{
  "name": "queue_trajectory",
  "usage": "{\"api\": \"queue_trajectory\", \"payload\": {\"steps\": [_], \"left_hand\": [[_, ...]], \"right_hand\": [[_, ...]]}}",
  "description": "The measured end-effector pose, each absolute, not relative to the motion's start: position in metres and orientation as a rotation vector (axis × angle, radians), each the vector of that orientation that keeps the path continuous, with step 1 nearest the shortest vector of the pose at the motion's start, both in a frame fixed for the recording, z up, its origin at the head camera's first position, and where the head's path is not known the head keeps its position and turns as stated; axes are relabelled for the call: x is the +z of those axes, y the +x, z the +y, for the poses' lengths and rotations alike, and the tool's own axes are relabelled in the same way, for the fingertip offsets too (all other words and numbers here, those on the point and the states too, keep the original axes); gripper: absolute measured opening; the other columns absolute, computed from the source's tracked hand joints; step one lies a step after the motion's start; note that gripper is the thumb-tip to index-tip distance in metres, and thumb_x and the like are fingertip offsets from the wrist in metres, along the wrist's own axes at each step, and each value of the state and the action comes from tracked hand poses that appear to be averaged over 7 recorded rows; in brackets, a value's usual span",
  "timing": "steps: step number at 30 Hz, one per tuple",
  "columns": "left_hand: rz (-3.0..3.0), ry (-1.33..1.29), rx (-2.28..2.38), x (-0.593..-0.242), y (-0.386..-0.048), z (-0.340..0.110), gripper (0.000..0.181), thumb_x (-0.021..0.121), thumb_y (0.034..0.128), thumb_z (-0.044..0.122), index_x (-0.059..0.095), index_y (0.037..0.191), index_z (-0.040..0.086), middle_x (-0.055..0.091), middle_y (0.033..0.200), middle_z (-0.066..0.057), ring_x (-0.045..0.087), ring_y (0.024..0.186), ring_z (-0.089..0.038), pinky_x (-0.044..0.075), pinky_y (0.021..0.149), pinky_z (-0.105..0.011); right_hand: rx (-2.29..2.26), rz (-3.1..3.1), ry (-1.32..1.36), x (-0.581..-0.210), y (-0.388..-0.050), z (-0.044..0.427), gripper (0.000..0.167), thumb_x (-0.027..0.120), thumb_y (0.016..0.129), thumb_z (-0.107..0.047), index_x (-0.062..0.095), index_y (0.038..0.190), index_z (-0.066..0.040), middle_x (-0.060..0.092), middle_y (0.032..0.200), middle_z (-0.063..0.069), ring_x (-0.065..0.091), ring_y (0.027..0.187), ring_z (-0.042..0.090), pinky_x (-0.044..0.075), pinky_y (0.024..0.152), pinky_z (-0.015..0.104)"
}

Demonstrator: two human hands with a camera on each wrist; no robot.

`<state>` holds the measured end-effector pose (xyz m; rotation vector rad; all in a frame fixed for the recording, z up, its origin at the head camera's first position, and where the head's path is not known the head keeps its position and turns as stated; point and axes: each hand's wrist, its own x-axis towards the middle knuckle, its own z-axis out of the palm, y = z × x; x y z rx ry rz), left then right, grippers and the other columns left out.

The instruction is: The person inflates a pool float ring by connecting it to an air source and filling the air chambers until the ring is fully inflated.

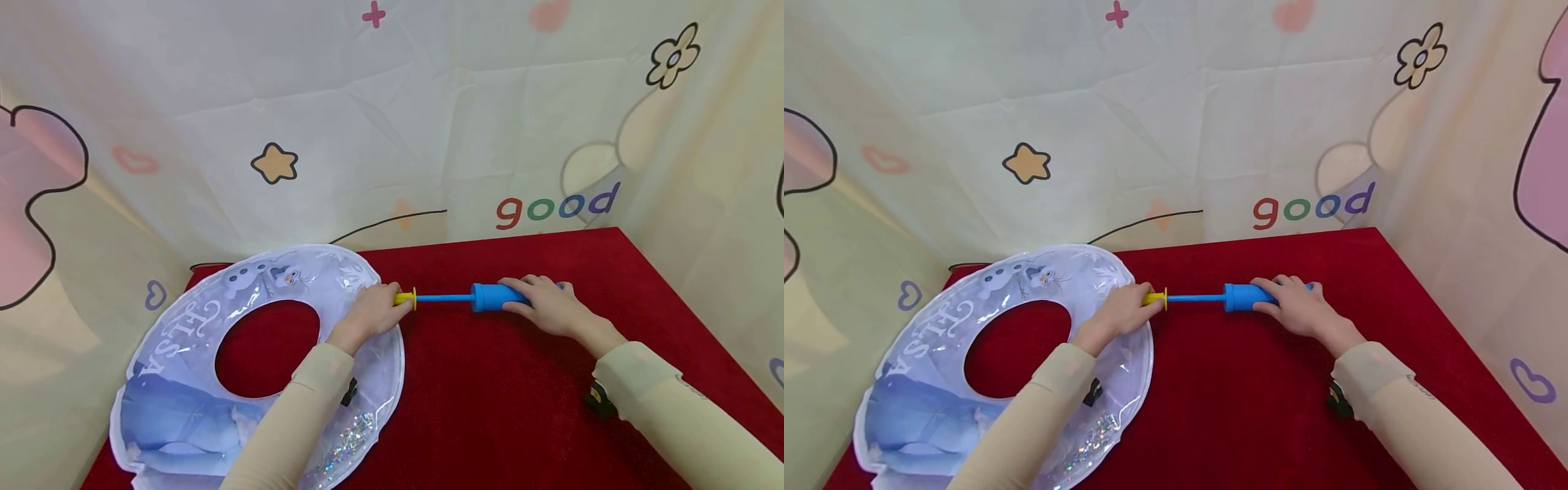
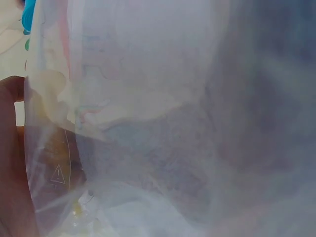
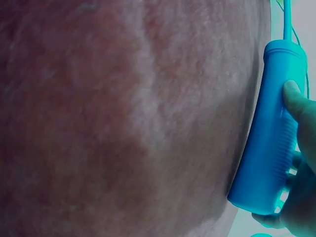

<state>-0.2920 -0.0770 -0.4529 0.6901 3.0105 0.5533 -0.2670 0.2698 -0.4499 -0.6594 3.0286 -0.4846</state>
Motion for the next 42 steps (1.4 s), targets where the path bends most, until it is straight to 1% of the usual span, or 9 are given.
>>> {"api": "queue_trajectory", "payload": {"steps": [9,17,20,25,28,32,38,42], "left_hand": [[3.015,0.679,0.546,-0.451,-0.291,-0.078,0.023,0.048,0.0939,0.033,0.051,0.085,0.012,0.048,0.069,-0.001,0.050,0.068,-0.018,0.038,0.073,-0.039],[3.026,0.693,0.518,-0.449,-0.289,-0.075,0.022,0.047,0.0959,0.033,0.052,0.089,0.012,0.050,0.072,-0.001,0.053,0.074,-0.018,0.040,0.076,-0.041],[3.022,0.696,0.523,-0.450,-0.289,-0.074,0.023,0.046,0.0959,0.034,0.053,0.092,0.012,0.051,0.073,-0.002,0.053,0.075,-0.018,0.039,0.076,-0.040],[2.997,0.685,0.555,-0.451,-0.290,-0.076,0.023,0.049,0.0944,0.035,0.055,0.096,0.012,0.053,0.076,-0.002,0.054,0.076,-0.017,0.039,0.075,-0.039],[2.976,0.674,0.575,-0.452,-0.290,-0.077,0.023,0.050,0.0937,0.035,0.055,0.097,0.013,0.053,0.077,-0.002,0.054,0.076,-0.017,0.039,0.074,-0.037],[2.966,0.673,0.588,-0.453,-0.291,-0.078,0.024,0.050,0.0932,0.036,0.056,0.094,0.013,0.053,0.075,-0.002,0.053,0.073,-0.017,0.037,0.073,-0.036],[2.961,0.653,0.640,-0.453,-0.292,-0.080,0.025,0.051,0.0934,0.036,0.056,0.091,0.012,0.052,0.073,-0.003,0.052,0.071,-0.018,0.036,0.073,-0.036],[2.959,0.652,0.631,-0.453,-0.292,-0.080,0.025,0.050,0.0936,0.036,0.055,0.090,0.012,0.051,0.072,-0.002,0.051,0.070,-0.018,0.036,0.072,-0.035]], "right_hand": [[-0.471,3.048,-0.696,-0.444,-0.270,0.249,0.057,0.059,0.103,-0.037,0.047,0.152,-0.012,0.053,0.139,0.025,0.046,0.127,0.048,0.030,0.095,0.075],[-0.477,3.045,-0.733,-0.443,-0.275,0.209,0.056,0.061,0.102,-0.036,0.049,0.151,-0.011,0.055,0.135,0.024,0.048,0.125,0.046,0.020,0.101,0.076],[-0.472,3.041,-0.745,-0.442,-0.276,0.195,0.056,0.062,0.102,-0.036,0.050,0.151,-0.012,0.056,0.133,0.023,0.049,0.123,0.045,0.022,0.101,0.075],[-0.455,3.027,-0.769,-0.442,-0.276,0.179,0.056,0.061,0.102,-0.037,0.050,0.151,-0.013,0.057,0.133,0.022,0.051,0.122,0.044,0.030,0.100,0.070],[-0.465,3.014,-0.768,-0.443,-0.275,0.176,0.056,0.062,0.102,-0.037,0.051,0.150,-0.013,0.057,0.134,0.022,0.051,0.121,0.043,0.033,0.098,0.068],[-0.465,3.005,-0.762,-0.443,-0.275,0.178,0.055,0.062,0.102,-0.037,0.051,0.150,-0.013,0.057,0.134,0.022,0.052,0.121,0.042,0.035,0.097,0.068],[-0.442,3.018,-0.765,-0.439,-0.276,0.188,0.056,0.062,0.101,-0.038,0.051,0.151,-0.015,0.058,0.133,0.021,0.053,0.121,0.041,0.034,0.097,0.068],[-0.437,3.015,-0.755,-0.440,-0.276,0.200,0.055,0.062,0.102,-0.038,0.051,0.151,-0.015,0.058,0.133,0.021,0.053,0.122,0.042,0.033,0.097,0.071]]}}
